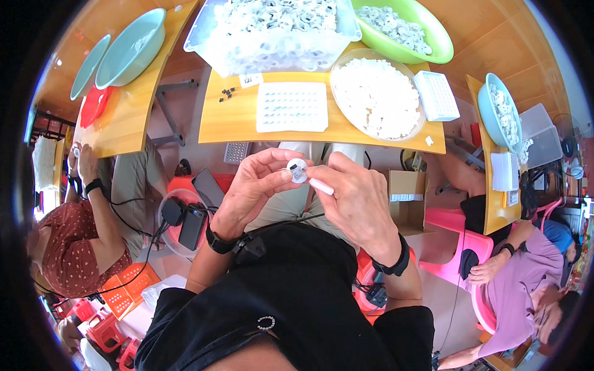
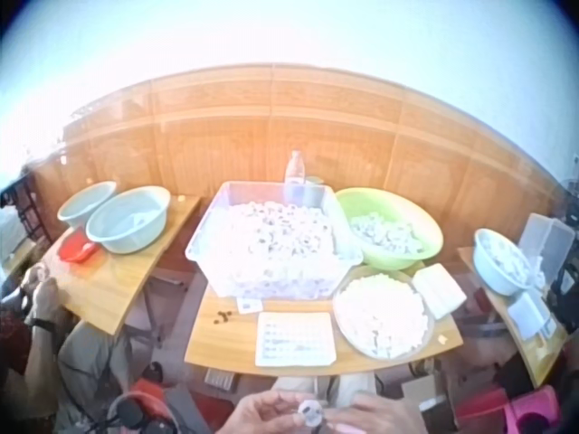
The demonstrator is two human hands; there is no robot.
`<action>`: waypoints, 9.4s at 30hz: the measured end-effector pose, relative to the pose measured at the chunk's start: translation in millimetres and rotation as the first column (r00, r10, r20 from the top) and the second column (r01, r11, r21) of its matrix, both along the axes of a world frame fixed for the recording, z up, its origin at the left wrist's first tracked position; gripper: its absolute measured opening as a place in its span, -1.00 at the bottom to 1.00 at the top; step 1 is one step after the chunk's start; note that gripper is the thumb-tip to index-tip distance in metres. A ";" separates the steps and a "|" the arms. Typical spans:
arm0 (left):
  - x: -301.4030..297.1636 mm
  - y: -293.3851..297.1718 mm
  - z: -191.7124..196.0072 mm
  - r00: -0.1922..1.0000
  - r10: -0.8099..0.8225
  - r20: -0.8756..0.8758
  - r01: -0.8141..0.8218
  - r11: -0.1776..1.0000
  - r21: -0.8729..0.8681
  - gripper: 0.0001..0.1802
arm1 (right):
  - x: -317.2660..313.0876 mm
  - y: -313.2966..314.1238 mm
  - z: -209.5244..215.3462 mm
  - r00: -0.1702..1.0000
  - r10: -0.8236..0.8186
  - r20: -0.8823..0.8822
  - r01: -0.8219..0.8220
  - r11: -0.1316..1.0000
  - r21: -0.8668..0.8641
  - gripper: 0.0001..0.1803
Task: The person picks up a white plastic housing and a metal component, presses them together, and then trims the assembly with pink shears. They then place the finished unit into a white tray and retrieve another housing from a large bin.
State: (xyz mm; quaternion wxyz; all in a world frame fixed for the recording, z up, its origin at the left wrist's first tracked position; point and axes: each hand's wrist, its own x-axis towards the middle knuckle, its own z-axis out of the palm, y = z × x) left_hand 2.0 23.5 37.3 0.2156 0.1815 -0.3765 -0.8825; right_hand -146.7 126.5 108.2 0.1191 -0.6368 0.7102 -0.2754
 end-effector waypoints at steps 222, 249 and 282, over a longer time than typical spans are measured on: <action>24.1 -44.4 -45.3 0.926 0.368 -0.089 -0.323 0.891 0.318 -0.74 | 5.8 -136.0 -101.0 0.999 -0.025 0.046 0.036 0.965 -0.259 -0.90; 15.3 -35.8 -41.9 0.935 0.325 -0.140 -0.293 0.933 0.208 -0.77 | 34.0 -86.8 -76.8 0.988 0.052 0.143 0.018 0.894 -0.447 -0.80; 11.2 -35.2 -37.3 0.962 0.268 -0.047 -0.267 0.963 0.027 -0.78 | 11.2 -81.1 -69.7 0.842 0.100 0.530 -0.003 0.984 -0.181 -0.84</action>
